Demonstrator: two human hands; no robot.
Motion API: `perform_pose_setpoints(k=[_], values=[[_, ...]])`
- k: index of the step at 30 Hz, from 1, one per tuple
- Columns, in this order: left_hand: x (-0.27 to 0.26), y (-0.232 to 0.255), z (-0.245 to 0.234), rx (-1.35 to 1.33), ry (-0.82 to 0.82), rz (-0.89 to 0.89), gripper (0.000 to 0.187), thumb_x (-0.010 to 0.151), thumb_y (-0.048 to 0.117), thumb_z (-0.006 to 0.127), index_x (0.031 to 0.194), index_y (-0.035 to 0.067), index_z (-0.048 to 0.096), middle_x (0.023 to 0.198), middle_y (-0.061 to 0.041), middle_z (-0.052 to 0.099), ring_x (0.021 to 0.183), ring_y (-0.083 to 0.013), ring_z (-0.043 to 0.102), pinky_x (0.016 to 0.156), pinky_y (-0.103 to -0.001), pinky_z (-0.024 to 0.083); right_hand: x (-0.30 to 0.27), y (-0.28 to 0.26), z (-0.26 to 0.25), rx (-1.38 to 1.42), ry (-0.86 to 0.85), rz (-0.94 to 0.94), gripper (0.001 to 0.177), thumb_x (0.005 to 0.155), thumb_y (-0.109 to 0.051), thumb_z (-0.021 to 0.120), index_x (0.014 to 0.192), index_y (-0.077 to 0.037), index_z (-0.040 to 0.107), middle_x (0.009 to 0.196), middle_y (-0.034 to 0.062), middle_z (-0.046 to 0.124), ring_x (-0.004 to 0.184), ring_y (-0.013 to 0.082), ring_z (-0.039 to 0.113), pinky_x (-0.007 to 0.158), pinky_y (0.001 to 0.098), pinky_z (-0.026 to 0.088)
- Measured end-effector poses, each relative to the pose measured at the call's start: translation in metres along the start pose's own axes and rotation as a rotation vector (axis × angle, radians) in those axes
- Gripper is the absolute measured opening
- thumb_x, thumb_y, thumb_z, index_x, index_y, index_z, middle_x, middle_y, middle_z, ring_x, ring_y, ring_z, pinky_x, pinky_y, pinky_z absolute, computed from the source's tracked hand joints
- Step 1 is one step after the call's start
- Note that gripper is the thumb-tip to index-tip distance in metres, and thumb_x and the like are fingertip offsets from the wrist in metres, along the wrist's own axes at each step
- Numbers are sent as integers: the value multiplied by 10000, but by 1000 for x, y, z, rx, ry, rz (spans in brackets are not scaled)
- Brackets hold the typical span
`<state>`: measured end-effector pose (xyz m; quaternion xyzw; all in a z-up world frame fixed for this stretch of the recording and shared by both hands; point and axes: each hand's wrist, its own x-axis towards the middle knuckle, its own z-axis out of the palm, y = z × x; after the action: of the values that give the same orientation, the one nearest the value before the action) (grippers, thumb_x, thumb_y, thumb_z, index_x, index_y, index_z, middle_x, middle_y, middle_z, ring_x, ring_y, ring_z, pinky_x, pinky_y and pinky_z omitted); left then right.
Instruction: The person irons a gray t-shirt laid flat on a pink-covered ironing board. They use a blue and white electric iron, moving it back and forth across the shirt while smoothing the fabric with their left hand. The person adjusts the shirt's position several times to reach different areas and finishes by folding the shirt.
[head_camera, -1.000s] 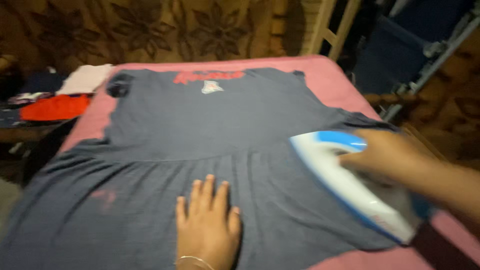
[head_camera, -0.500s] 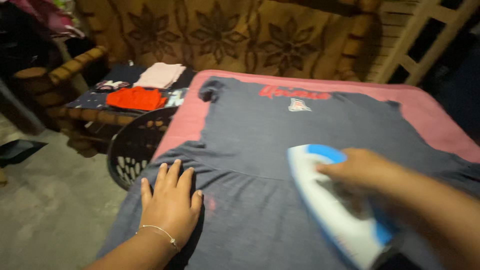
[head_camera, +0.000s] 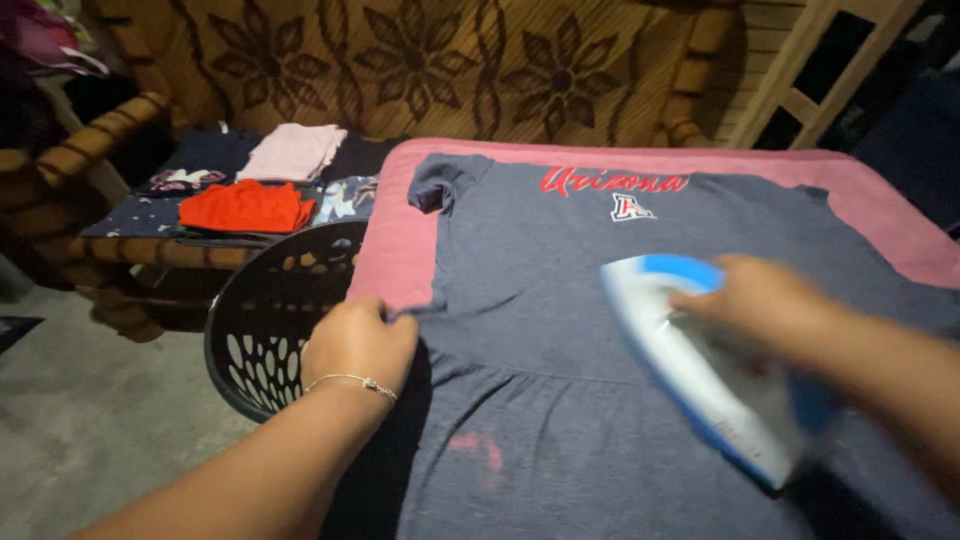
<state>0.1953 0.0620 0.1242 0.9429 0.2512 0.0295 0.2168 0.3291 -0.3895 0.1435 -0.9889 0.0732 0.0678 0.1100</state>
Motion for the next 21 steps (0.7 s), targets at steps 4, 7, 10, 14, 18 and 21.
perform_pose_setpoints(k=[4, 7, 10, 14, 18, 21], values=[[16, -23, 15, -103, 17, -20, 428, 1161, 493, 746, 1408, 173, 889, 1446, -228, 916, 1372, -499, 853, 1175, -626, 674, 54, 85, 7, 148, -63, 156, 974, 1025, -801, 979, 1198, 156, 911, 1019, 370, 923, 821, 480, 861, 807, 656, 694], [13, -44, 27, -33, -95, -45, 423, 1153, 507, 796, 1396, 169, 870, 1483, -198, 884, 1406, -477, 838, 1204, -612, 664, 55, 58, 11, 162, -96, 157, 802, 966, -672, 1040, 1161, 100, 951, 1018, 290, 944, 826, 415, 921, 829, 562, 685], [13, -49, 38, 21, -137, -6, 448, 1131, 528, 856, 1396, 167, 848, 1509, -190, 841, 1465, -451, 798, 1237, -580, 651, 2, -12, 33, 592, -295, 173, 584, 1070, -456, 1016, 1212, 108, 966, 934, 275, 841, 748, 460, 798, 660, 644, 666], [0, -49, 41, -29, -161, -42, 385, 1159, 472, 827, 1404, 175, 823, 1548, -173, 775, 1443, -442, 808, 1244, -559, 645, -91, -159, 50, 291, -324, -61, 583, 981, -584, 1063, 1281, -94, 965, 1027, 189, 989, 883, 368, 958, 854, 572, 760], [-14, -54, 55, 19, -19, 41, 376, 1169, 436, 787, 1441, 177, 789, 1512, -187, 779, 1414, -471, 789, 1202, -585, 635, -159, -212, 36, 38, -219, -241, 661, 967, -639, 1025, 1389, -156, 867, 1211, 189, 937, 1134, 420, 923, 1028, 592, 724], [-8, -54, 49, -35, -24, 21, 366, 1187, 426, 756, 1457, 182, 800, 1509, -174, 783, 1398, -462, 793, 1173, -593, 643, -141, -190, 20, -14, -180, -239, 613, 1009, -630, 1018, 1403, -181, 880, 1257, 175, 953, 1175, 415, 927, 1066, 593, 720]])
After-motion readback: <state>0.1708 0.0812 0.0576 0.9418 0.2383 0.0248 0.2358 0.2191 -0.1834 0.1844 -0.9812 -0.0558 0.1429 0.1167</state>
